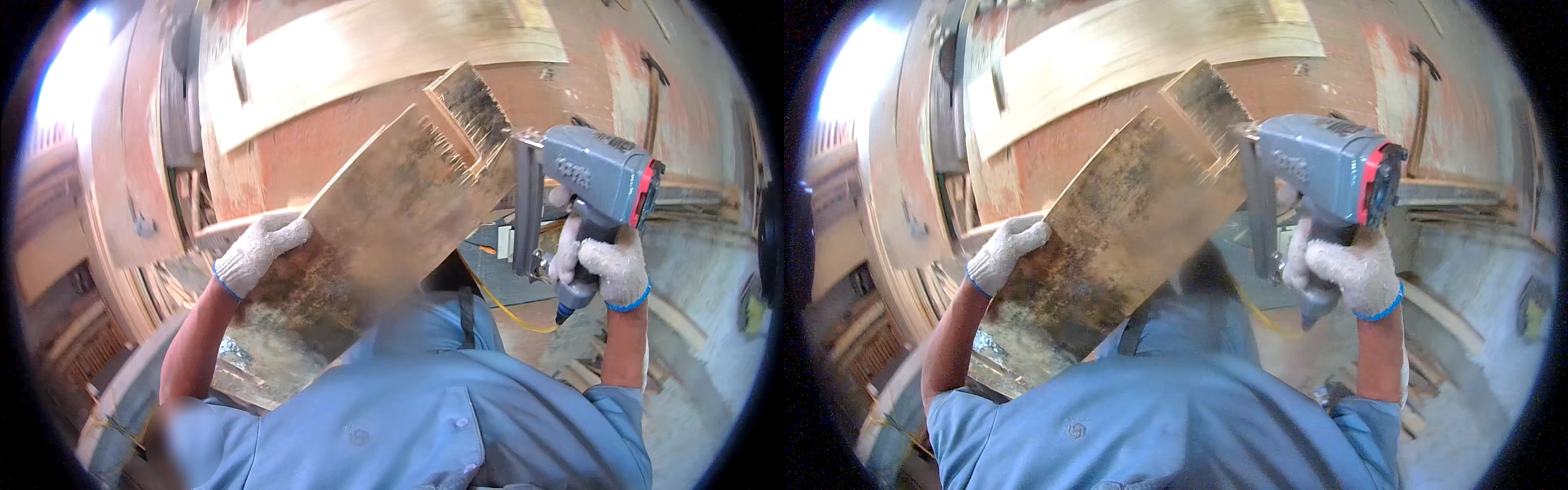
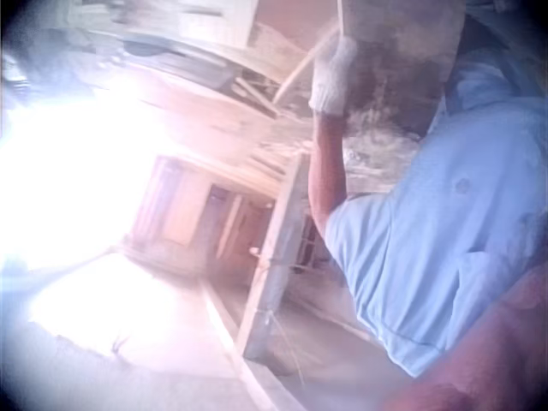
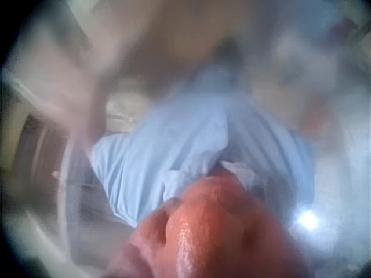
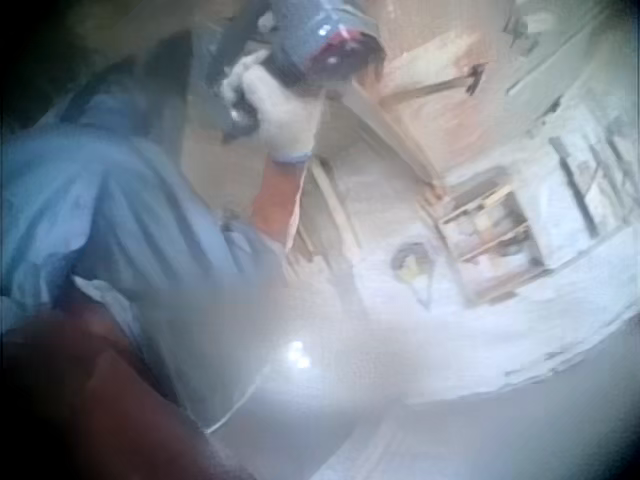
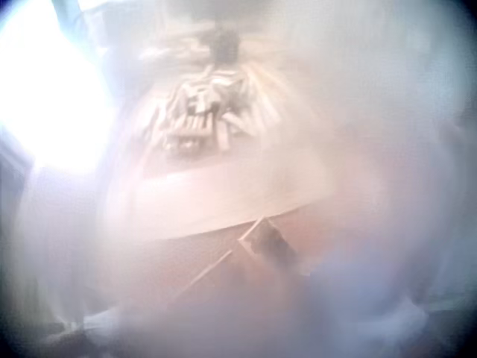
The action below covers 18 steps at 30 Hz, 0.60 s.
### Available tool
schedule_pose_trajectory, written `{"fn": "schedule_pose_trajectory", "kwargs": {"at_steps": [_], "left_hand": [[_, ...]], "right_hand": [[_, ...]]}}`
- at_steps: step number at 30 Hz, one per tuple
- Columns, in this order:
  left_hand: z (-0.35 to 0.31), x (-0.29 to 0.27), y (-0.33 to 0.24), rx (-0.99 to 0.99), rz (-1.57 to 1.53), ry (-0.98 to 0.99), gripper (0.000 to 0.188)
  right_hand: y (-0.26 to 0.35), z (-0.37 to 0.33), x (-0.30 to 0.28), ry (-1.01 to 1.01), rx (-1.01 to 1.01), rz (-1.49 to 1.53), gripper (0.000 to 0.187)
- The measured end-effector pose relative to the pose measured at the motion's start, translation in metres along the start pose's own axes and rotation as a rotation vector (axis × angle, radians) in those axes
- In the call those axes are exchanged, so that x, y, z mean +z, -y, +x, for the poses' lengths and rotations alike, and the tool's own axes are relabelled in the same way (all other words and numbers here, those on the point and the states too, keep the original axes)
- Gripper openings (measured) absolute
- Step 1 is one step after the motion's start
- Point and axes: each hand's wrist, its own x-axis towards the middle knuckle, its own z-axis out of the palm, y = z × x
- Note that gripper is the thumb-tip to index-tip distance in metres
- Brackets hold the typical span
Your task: The person assembles a wooden frame by placing small wooden pieces onto a larger board and securing them with a nail gun. They repeatedly pick up pieces, align them, and fasten them in place.
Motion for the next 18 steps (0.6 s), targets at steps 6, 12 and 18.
{"fn": "schedule_pose_trajectory", "kwargs": {"at_steps": [6,12,18], "left_hand": [[0.023,0.012,0.099,-0.042,-0.352,0.096,0.039],[0.029,0.021,0.140,-0.037,-0.489,0.111,0.038],[0.027,0.021,0.156,0.063,-0.467,0.131,0.039]], "right_hand": [[0.027,0.063,0.073,0.228,0.354,-0.342,0.026],[0.026,0.082,0.159,0.222,0.358,-0.648,0.031],[0.034,0.096,0.223,0.305,0.397,-0.803,0.035]]}}
